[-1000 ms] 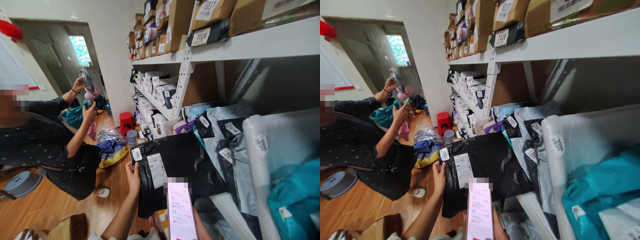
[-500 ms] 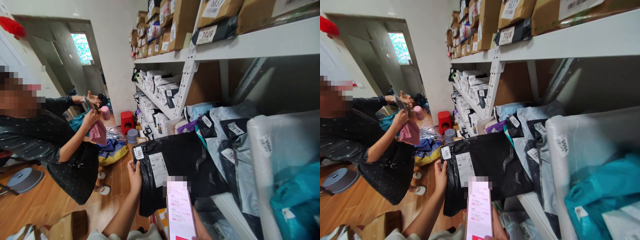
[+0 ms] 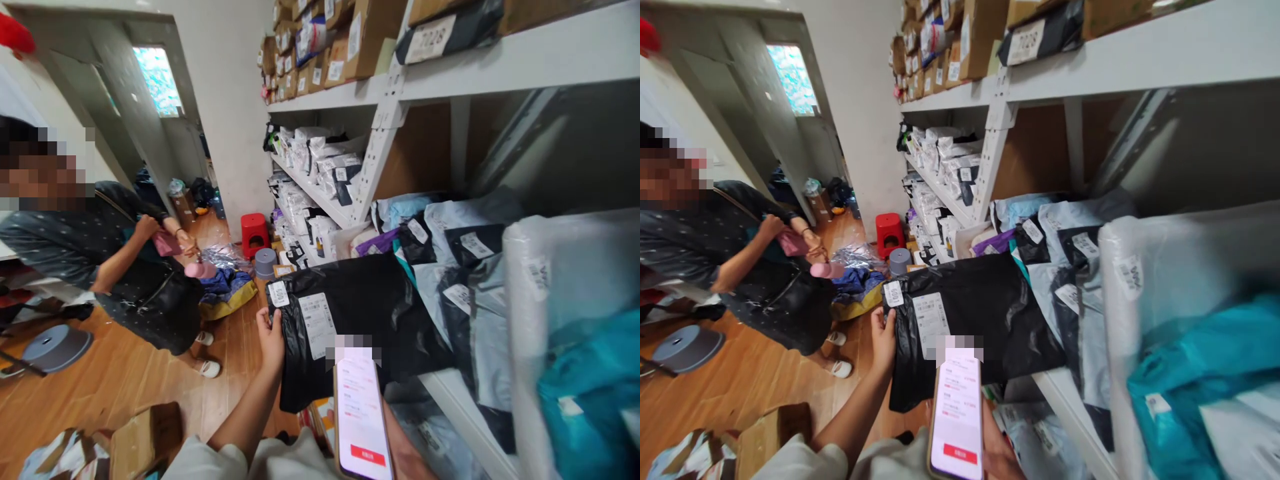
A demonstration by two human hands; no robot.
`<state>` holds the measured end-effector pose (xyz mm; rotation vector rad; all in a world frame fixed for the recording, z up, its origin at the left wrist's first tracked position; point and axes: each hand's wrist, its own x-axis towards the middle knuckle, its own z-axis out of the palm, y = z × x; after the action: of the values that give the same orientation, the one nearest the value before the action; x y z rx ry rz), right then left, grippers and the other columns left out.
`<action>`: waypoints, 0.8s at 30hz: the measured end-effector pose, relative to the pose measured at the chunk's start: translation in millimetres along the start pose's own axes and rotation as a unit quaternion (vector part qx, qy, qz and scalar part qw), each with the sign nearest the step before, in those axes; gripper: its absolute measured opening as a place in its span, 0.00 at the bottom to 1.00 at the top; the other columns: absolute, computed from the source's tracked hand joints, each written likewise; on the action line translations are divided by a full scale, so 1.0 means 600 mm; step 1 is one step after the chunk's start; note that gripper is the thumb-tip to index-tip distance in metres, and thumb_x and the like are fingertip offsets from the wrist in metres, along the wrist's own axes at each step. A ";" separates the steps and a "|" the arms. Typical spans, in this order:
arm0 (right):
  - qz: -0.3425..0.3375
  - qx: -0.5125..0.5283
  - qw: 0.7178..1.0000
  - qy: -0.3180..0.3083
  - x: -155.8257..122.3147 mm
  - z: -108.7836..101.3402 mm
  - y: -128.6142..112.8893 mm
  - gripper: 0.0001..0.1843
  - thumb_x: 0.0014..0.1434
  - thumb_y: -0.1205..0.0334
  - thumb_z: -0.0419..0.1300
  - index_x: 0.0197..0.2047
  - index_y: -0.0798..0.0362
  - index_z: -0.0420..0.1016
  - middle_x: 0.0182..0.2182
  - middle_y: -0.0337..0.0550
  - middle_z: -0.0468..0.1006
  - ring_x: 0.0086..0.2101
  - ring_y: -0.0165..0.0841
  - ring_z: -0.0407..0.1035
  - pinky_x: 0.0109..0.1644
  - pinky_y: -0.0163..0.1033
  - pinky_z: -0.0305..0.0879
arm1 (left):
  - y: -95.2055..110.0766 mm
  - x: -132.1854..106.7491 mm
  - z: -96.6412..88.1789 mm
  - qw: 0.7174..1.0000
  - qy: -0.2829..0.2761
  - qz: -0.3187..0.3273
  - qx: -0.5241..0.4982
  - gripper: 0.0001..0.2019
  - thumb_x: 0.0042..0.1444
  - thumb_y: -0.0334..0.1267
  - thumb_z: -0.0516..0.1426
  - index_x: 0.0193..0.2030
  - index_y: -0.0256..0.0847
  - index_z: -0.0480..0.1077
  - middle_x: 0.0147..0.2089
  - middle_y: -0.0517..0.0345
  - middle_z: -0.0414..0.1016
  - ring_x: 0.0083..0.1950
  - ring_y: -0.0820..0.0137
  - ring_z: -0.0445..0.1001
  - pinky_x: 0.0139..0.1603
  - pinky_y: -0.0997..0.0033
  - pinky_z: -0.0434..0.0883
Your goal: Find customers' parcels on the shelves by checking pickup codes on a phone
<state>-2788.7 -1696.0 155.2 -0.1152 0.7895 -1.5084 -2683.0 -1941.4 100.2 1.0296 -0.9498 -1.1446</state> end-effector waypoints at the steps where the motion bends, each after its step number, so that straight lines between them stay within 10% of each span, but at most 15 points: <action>1: -0.011 -0.002 1.000 -0.002 0.001 0.002 0.001 0.54 0.41 0.51 0.72 0.69 0.45 0.56 0.56 0.52 0.75 0.55 0.52 0.69 0.58 0.53 0.66 | 0.000 0.001 -0.001 1.000 0.000 -0.003 0.002 0.22 0.48 0.58 0.62 0.39 0.43 0.63 0.36 0.60 0.68 0.38 0.68 0.70 0.42 0.68 0.66; 7: -0.094 -0.013 0.995 -0.024 0.032 -0.002 0.002 0.44 0.47 0.55 0.68 0.66 0.48 0.60 0.51 0.52 0.78 0.44 0.49 0.76 0.46 0.50 0.72 | -0.009 0.017 0.000 0.999 -0.024 -0.022 -0.011 0.22 0.47 0.56 0.63 0.40 0.44 0.62 0.37 0.62 0.68 0.38 0.70 0.69 0.43 0.70 0.64; 24: -0.158 -0.026 0.987 0.021 0.060 0.023 -0.016 0.31 0.52 0.39 0.63 0.55 0.45 0.72 0.53 0.45 0.77 0.56 0.48 0.67 0.62 0.56 0.59 | -0.026 0.033 0.001 0.998 -0.027 -0.035 -0.035 0.24 0.44 0.53 0.65 0.40 0.43 0.61 0.39 0.61 0.70 0.39 0.72 0.70 0.45 0.71 0.65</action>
<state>-2794.1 -1735.5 156.8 -0.2574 0.8741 -1.7938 -2683.9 -1962.5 86.7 0.9864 -0.9152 -1.2610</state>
